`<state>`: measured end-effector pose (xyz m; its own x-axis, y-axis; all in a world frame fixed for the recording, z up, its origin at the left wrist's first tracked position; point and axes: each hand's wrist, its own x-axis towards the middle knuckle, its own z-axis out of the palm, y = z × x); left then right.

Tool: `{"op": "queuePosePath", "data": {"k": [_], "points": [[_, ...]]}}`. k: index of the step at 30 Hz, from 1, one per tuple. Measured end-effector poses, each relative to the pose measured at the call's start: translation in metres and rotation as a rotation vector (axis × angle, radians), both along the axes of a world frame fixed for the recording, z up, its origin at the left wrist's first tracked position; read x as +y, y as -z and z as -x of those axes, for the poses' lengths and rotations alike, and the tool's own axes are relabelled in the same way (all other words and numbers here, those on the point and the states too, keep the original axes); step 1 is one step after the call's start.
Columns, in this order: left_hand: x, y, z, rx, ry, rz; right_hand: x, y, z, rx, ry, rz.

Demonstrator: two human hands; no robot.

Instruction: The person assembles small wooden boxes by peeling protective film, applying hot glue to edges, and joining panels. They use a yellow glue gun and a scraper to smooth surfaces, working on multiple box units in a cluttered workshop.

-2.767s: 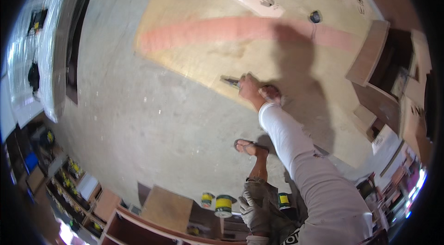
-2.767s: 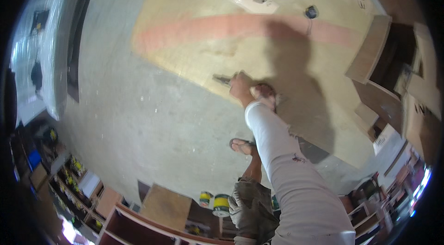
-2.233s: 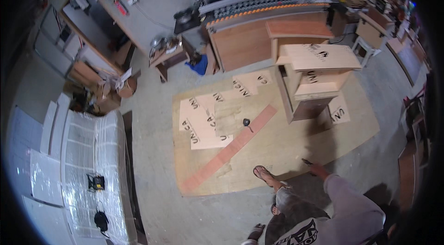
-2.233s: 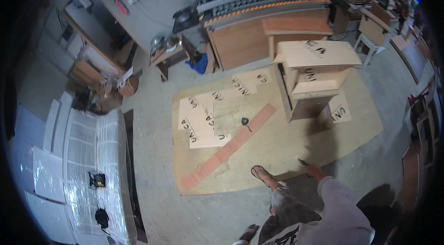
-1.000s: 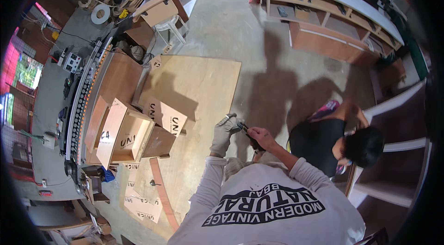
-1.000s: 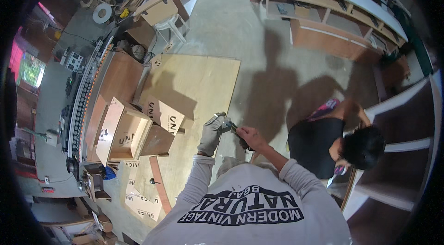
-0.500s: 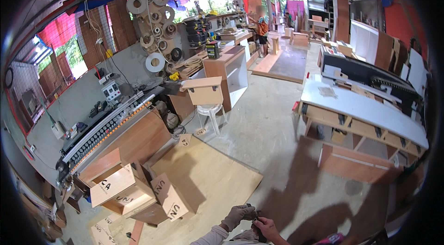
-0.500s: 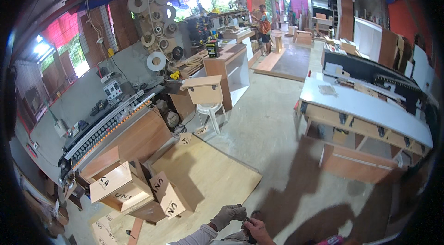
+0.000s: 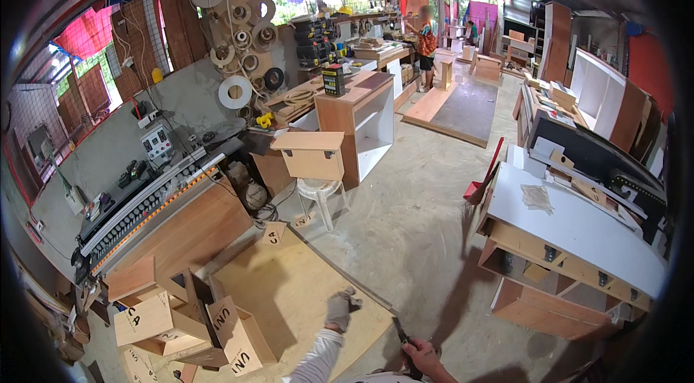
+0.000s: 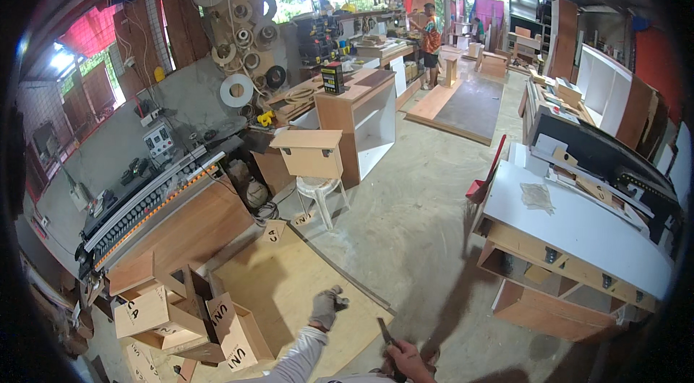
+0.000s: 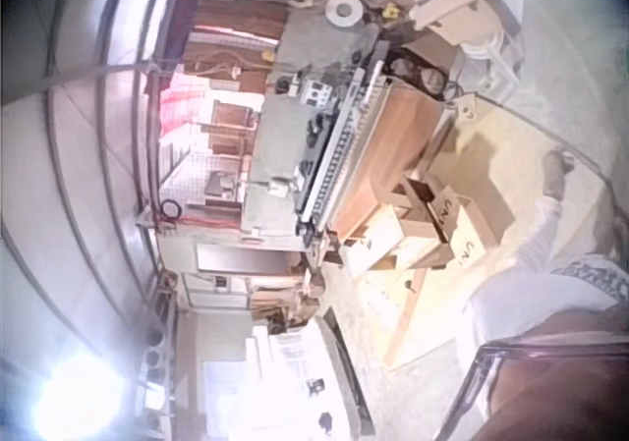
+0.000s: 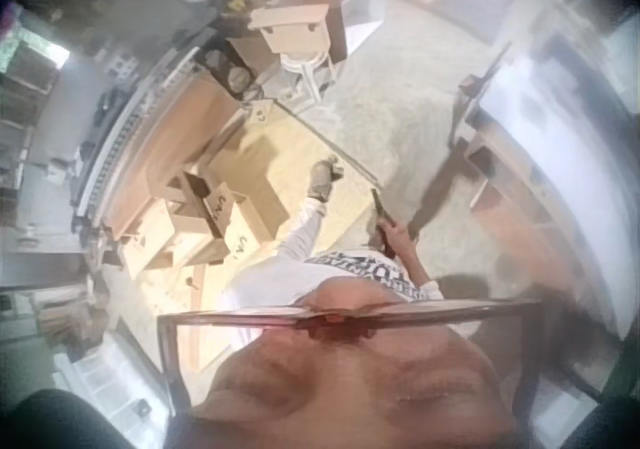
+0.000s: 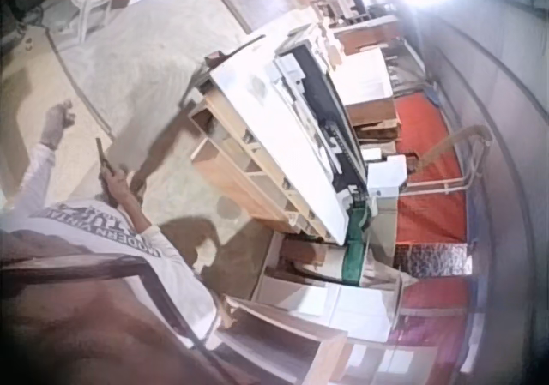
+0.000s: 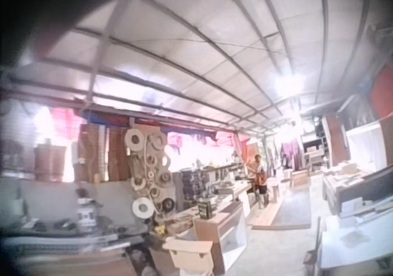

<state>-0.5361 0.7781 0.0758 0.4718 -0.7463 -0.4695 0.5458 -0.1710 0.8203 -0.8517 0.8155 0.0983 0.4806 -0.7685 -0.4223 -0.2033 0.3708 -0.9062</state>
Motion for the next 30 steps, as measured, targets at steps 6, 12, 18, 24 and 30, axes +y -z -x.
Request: {"op": "queuePosePath", "data": {"k": [6,12,18,24,30], "points": [[-0.101,-0.002,0.007,-0.361,0.317,0.121,-0.18,0.041,-0.014,-0.154,0.075,-0.066],[-0.253,-0.004,0.078,-0.043,0.601,0.007,-0.363,0.046,-0.061,-0.007,-0.254,0.453],[-0.351,0.018,0.038,0.197,0.059,-0.157,-0.482,0.019,-0.143,0.084,-0.692,0.648],[-0.412,0.067,-0.061,0.218,-0.293,0.072,-0.563,0.046,-0.247,-0.258,-0.717,0.828],[-0.471,0.056,-0.236,0.125,-0.548,-0.128,-0.696,0.076,-0.398,-0.119,-0.771,0.62]]}}
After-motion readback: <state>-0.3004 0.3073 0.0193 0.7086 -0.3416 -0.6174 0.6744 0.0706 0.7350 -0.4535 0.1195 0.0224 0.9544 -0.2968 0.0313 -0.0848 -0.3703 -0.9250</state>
